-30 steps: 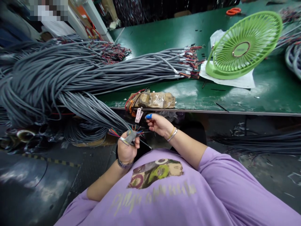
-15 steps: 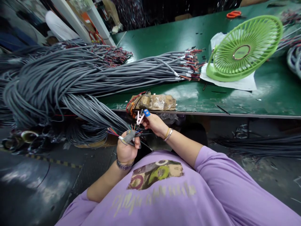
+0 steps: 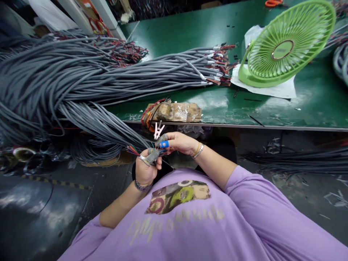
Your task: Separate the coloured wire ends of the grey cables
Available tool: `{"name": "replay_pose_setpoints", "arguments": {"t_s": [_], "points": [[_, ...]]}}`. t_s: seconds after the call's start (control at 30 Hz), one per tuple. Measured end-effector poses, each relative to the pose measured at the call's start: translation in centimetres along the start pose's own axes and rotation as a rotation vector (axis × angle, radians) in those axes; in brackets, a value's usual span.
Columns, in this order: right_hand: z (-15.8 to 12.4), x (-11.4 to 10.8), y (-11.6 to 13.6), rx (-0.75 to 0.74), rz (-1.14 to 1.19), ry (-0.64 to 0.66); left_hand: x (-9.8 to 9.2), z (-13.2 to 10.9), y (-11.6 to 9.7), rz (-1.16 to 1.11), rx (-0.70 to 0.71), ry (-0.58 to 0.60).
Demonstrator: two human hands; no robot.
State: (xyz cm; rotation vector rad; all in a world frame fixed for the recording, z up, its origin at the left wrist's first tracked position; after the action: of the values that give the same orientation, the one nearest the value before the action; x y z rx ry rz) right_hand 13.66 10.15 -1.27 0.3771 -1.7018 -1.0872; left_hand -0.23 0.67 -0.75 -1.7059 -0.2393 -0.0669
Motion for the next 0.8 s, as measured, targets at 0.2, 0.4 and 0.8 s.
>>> {"name": "replay_pose_setpoints", "arguments": {"t_s": [0.2,0.4,0.8], "points": [[0.1,0.2,0.0,-0.013,-0.038,-0.028,-0.1,-0.1,0.1,-0.019,-0.004,0.034],[0.3,-0.1,-0.3,0.001,-0.007,0.014,-0.1,-0.2,-0.2,-0.061,-0.009,0.062],[1.2,-0.1,-0.6,0.092,0.052,0.077,-0.5,-0.2,-0.1,-0.039,-0.211,0.293]]}}
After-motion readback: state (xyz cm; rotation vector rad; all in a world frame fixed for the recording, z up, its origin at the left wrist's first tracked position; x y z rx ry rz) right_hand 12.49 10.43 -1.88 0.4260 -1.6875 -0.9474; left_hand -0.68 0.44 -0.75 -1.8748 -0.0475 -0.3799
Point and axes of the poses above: each hand's wrist, its own z-axis towards the middle knuckle, its own x-axis out of the palm, y = z × x, the point moved 1 cm from there along z, towards the middle knuckle, and after that the axes turned 8 degrees about y, right-handed, at the moved point
